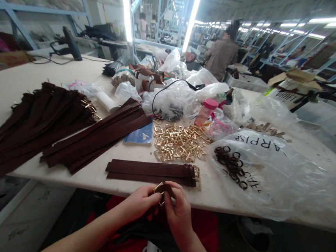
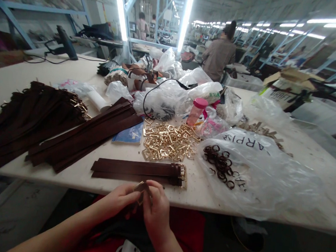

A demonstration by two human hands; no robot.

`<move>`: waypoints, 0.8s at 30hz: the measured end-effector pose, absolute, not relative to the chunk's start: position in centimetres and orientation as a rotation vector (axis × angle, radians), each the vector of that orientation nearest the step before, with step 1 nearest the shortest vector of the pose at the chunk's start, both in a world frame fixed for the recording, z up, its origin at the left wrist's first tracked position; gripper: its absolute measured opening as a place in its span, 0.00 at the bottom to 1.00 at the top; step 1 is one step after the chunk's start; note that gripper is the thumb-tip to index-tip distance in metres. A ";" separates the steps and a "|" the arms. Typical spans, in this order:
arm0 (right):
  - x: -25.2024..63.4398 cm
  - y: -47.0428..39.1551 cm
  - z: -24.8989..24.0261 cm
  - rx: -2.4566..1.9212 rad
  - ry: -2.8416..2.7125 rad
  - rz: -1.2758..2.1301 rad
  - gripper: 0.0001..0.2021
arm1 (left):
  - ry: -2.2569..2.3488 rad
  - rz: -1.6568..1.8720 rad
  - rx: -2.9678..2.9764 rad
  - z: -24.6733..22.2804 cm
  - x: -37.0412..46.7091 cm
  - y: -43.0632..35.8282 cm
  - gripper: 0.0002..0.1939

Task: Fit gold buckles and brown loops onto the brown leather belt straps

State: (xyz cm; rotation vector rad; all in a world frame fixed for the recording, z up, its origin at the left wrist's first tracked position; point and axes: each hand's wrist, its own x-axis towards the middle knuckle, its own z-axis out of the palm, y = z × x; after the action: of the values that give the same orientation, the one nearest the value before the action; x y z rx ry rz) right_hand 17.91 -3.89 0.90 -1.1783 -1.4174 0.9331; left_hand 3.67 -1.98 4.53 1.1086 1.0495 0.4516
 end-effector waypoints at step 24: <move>17.2 -3.4 0.5 -0.973 -0.666 1.616 0.10 | 0.941 0.394 1.235 5.5 3.5 -1.5 0.15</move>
State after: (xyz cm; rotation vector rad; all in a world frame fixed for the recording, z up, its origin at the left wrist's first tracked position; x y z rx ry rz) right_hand 17.24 -3.41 0.55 -0.9734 -0.6664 1.6156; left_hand 3.47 -1.54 5.54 1.2354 0.9411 0.3945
